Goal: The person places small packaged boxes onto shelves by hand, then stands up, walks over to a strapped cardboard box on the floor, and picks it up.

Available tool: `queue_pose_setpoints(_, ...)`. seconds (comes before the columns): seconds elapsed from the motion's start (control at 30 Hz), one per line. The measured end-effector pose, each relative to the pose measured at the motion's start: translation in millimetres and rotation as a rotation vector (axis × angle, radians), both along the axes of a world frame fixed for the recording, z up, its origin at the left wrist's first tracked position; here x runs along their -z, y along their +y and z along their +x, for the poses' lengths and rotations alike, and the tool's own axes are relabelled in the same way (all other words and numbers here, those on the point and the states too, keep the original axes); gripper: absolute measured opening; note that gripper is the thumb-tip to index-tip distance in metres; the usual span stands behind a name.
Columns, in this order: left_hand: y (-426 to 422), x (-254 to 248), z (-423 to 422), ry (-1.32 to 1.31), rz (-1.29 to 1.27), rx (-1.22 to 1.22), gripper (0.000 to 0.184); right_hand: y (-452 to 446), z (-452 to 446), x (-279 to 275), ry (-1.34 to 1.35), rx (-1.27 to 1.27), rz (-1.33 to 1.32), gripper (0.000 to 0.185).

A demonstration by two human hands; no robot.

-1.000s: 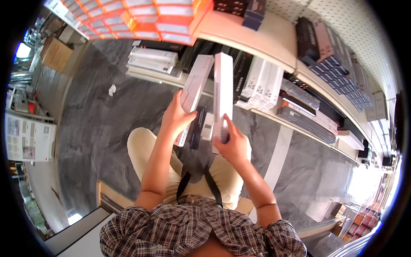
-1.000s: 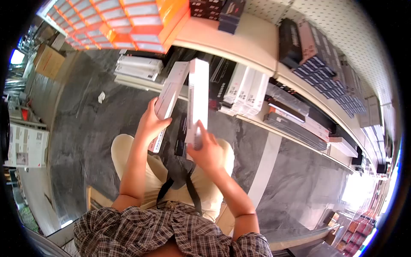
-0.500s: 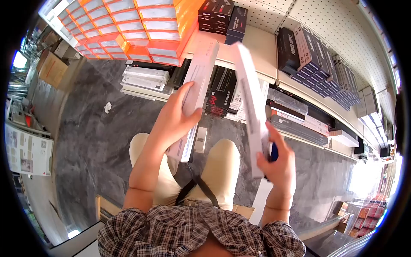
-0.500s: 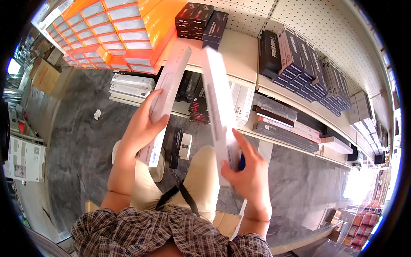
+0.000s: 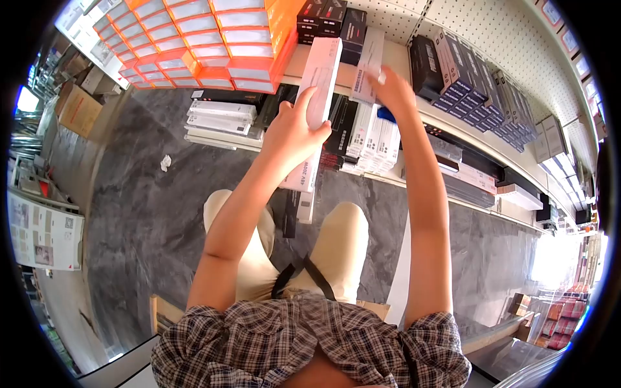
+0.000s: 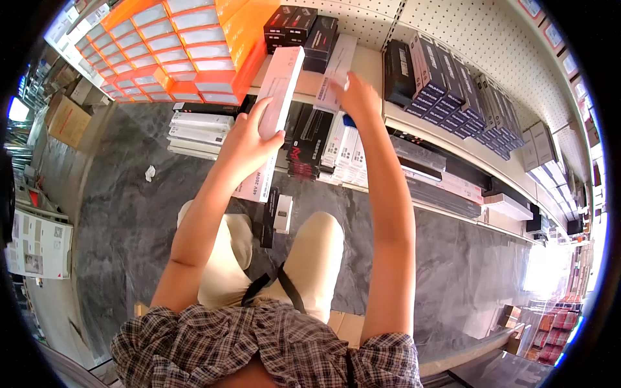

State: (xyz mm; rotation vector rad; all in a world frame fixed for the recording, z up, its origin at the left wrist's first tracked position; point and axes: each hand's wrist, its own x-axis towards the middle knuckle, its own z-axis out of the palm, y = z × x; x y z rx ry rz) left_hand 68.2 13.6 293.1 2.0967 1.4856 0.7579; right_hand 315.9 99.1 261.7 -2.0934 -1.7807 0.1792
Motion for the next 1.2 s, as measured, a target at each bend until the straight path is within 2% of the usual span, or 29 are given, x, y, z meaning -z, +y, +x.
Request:
queue_pose_setpoints(0.07,7.5,-0.4,2.1,0.005,0.004,0.006,0.066,-23.6,-4.5,3.9,0.064,-0.086,0.010,0.078)
queue_pose_setpoints(0.1,10.3,-0.2,4.8,0.014,-0.003,0.011,0.066,-27.6,-5.4,13.2,0.015,-0.162,0.137,0.076)
queue_pose_setpoints(0.2,24.5,-2.6,16.3,0.021,0.047,0.019,0.068,-15.7,-0.6,13.8,0.011,-0.163,0.128,0.068)
queue_pose_setpoints(0.27,29.9,-7.0,27.4,0.007,0.037,-0.004,0.066,-15.1,2.5,5.1,-0.067,-0.244,0.030,0.060)
queue_pose_setpoints(0.43,28.1,-16.2,53.6,-0.025,0.017,0.014,0.066,-25.0,8.0,22.8,0.066,-0.303,0.213,0.056)
queue_pose_setpoints(0.53,28.9,-19.1,65.1,0.037,-0.022,0.018,0.066,-22.1,11.0,22.3,0.094,-0.287,0.183,0.052)
queue_pose_setpoints(0.63,38.3,-27.5,82.1,0.115,0.027,0.004,0.066,-27.5,14.7,25.0,0.090,-0.305,0.150,0.060)
queue_pose_setpoints(0.7,55.7,-29.2,100.6,0.130,0.062,0.008,0.066,-36.6,14.2,17.9,0.170,-0.224,0.189,0.068)
queue_pose_setpoints(0.73,69.7,-27.6,111.2,0.148,0.101,0.048,0.066,-43.1,15.6,13.6,0.226,-0.167,0.220,0.070)
queue_pose_setpoints(0.77,83.5,-26.3,121.5,0.168,0.137,0.088,0.066,-51.9,14.6,11.7,0.379,-0.054,0.268,0.061)
queue_pose_setpoints(0.8,98.8,-29.3,133.5,0.169,0.141,0.092,0.066,-61.0,15.3,11.3,0.494,-0.045,0.280,0.058)
queue_pose_setpoints(0.87,120.0,-35.5,155.2,0.275,-0.035,0.046,0.053,-76.8,8.3,6.8,0.609,-0.036,0.316,0.055)
queue_pose_setpoints(0.9,116.5,-38.0,158.3,0.274,-0.036,0.048,0.053,-82.2,-2.6,1.8,0.608,-0.040,0.335,0.055)
queue_pose_setpoints(0.97,109.6,-40.6,156.8,0.477,0.009,0.028,0.052,-80.2,-11.5,1.4,0.461,-0.085,0.250,0.067)
queue_pose_setpoints(1.03,94.7,-25.2,135.5,0.394,0.068,0.101,0.049,-74.4,-19.2,4.4,0.242,-0.129,0.215,0.074)
queue_pose_setpoints(1.07,91.4,-14.8,125.9,0.332,0.076,0.082,0.045,-63.7,-17.7,18.3,0.200,-0.117,0.289,0.068)
queue_pose_setpoints(1.13,86.7,1.2,109.2,0.269,0.081,0.058,0.042,-52.0,-13.5,19.6,0.205,-0.112,0.276,0.065)
queue_pose_setpoints(1.2,86.9,16.6,97.6,0.007,-0.030,0.173,0.036,-35.4,-8.1,23.4,0.209,-0.098,0.295,0.059)
